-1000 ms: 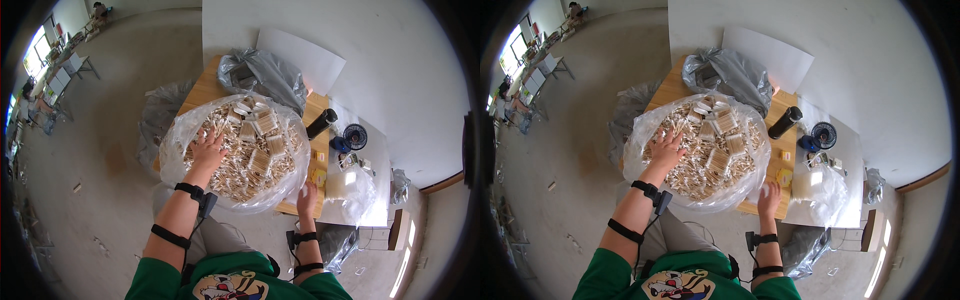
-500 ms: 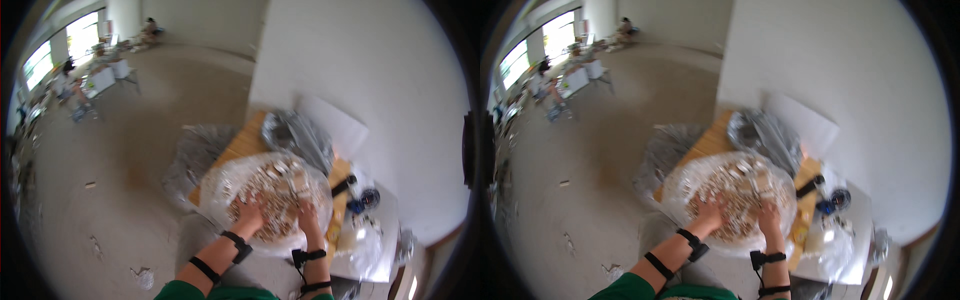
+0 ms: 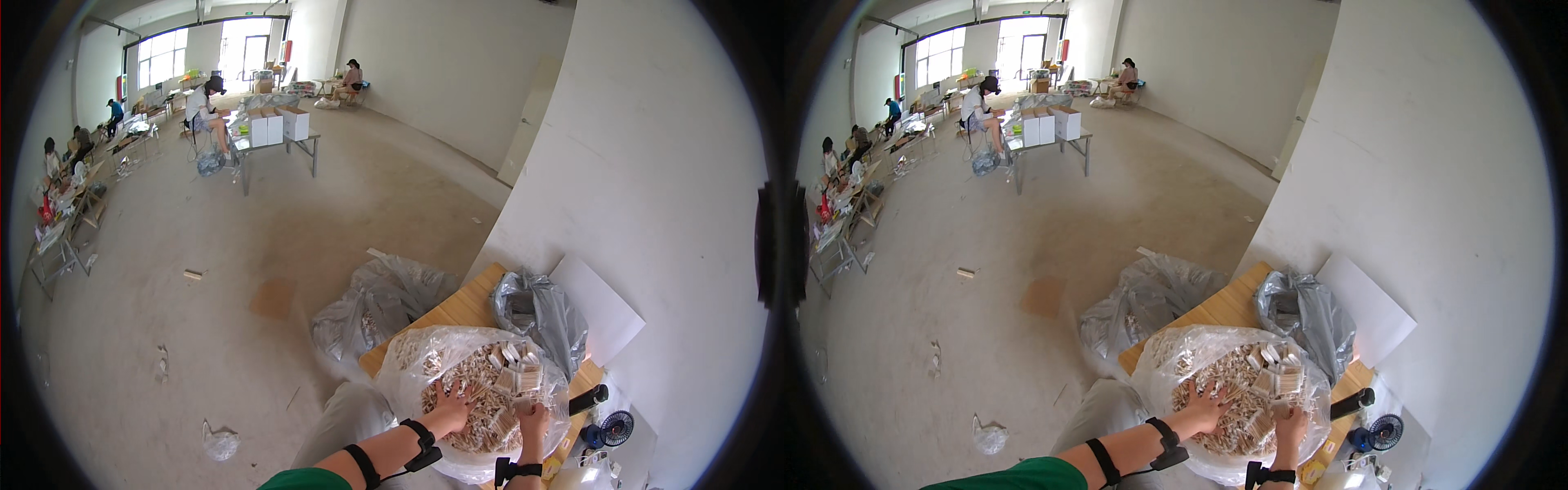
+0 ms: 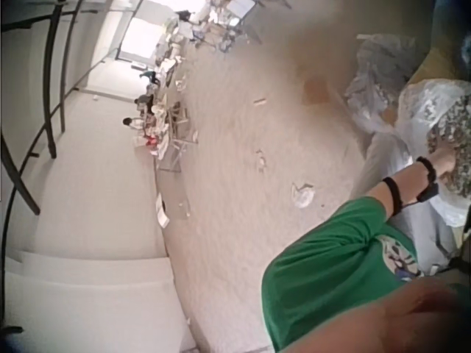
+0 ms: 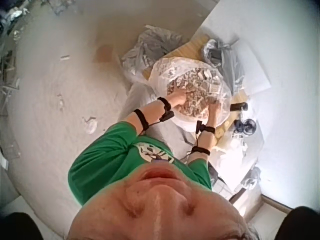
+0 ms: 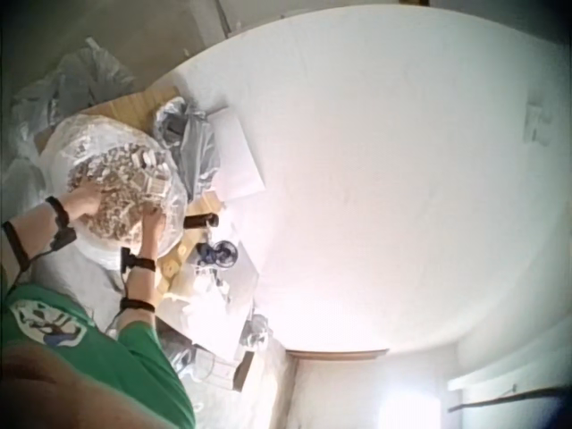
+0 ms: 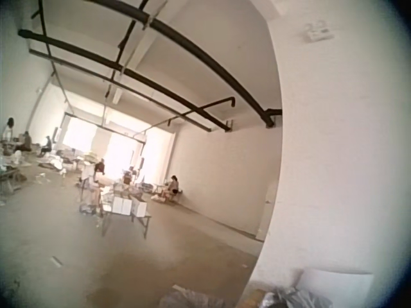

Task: The person is putting small items into small plastic bags.

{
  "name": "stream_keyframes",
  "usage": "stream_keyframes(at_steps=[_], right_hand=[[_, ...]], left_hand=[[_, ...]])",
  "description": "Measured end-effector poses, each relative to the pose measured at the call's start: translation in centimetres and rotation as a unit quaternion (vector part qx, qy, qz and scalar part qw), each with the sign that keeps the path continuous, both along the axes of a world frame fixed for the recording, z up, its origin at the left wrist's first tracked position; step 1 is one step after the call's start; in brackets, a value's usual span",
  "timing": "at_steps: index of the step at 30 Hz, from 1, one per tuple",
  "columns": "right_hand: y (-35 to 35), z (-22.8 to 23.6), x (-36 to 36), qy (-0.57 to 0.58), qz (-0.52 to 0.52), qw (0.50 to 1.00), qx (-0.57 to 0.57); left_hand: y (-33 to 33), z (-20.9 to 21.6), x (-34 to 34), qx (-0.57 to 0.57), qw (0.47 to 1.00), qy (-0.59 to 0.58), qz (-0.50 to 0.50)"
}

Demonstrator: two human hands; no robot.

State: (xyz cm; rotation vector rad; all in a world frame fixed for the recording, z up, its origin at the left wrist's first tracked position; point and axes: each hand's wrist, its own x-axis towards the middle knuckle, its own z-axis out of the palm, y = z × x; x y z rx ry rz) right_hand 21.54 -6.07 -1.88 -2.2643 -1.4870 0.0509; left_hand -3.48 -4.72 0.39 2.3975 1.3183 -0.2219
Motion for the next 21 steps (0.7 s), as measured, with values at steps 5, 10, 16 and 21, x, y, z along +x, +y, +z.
stream_keyframes(at_steps=[5, 10, 16, 21], right_hand=[[-1.7, 3.0, -2.9, 0.079, 0.032, 0.980, 0.182], [-4.4, 4.3, -8.3, 0.571, 0.027, 0.777, 0.264], [-5.7, 2.3, -10.1, 0.695, 0.019, 0.656, 0.292], [-6.1, 1.6, -10.2, 0.717, 0.039, 0.643, 0.266]], left_hand=[[-0.7, -0.7, 0.5, 0.002, 0.994, -0.102, 0.048], [-2.9, 1.1, 0.9, 0.114, 0.966, -0.207, 0.105], [-2.5, 0.3, 1.6, -0.105, 0.873, -0.443, 0.177], [-3.2, -1.3, 2.2, -0.135, 0.847, -0.491, 0.151]])
